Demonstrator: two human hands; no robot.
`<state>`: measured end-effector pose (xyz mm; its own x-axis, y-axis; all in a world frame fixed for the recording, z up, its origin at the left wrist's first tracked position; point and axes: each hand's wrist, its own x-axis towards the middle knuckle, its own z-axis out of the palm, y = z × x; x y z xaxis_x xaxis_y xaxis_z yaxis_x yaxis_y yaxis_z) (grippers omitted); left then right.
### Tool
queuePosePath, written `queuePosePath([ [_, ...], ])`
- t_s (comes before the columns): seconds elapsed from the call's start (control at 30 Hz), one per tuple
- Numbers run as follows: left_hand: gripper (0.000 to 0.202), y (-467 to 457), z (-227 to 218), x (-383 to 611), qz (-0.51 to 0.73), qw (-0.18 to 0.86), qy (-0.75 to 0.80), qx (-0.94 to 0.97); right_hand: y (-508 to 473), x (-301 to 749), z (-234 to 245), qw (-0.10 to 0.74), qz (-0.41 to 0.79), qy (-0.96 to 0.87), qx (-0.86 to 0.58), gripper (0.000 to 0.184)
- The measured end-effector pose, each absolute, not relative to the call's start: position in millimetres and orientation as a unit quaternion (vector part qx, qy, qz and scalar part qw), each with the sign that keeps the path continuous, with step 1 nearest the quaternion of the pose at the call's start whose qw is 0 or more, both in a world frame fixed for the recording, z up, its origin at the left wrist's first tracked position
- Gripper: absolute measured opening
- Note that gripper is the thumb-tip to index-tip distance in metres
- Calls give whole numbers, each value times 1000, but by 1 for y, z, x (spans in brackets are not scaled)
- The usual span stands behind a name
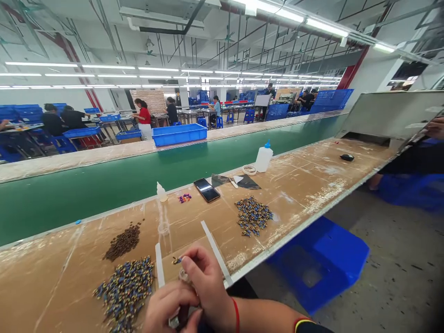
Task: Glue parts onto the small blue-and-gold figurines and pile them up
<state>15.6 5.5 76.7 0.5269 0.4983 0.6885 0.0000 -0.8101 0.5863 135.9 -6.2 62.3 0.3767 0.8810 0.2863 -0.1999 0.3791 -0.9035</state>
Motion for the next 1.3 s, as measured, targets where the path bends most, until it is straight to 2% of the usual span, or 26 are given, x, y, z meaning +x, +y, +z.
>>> queuePosePath([
  [0.07, 8, 4, 74, 17, 491, 396, 152, 761, -9, 136, 67, 715, 377, -418, -414, 45],
  [0.13, 24, 1, 70, 21, 506, 593, 107, 617, -13, 138, 70, 708, 386, -421, -415, 42],
  [0.2, 28, -2, 67, 25, 474, 776, 22, 415, -17, 141, 70, 703, 393, -426, -412, 37],
  [0.23, 30, -3, 64, 26, 480, 792, 32, 377, -19, 143, 69, 700, 399, -428, -409, 35],
  [0.47, 50, -3, 48, 26, 512, 811, 126, 254, -22, 154, 63, 675, 421, -475, -377, 16],
  [0.6, 56, -4, 49, 27, 514, 817, 128, 228, -25, 159, 64, 645, 348, -564, -381, 8],
  [0.7, 57, -2, 50, 26, 510, 821, 123, 225, -22, 162, 63, 623, 302, -611, -383, 8],
  [1.0, 53, 2, 41, 22, 512, 820, 99, 235, -7, 167, 65, 600, 265, -681, -326, 17],
  [1.17, 41, 1, 38, 20, 522, 809, 58, 264, -2, 167, 63, 597, 271, -695, -295, 12],
  [1.3, 34, -2, 36, 16, 533, 792, 61, 292, -2, 181, 60, 583, 212, -726, -296, 10],
])
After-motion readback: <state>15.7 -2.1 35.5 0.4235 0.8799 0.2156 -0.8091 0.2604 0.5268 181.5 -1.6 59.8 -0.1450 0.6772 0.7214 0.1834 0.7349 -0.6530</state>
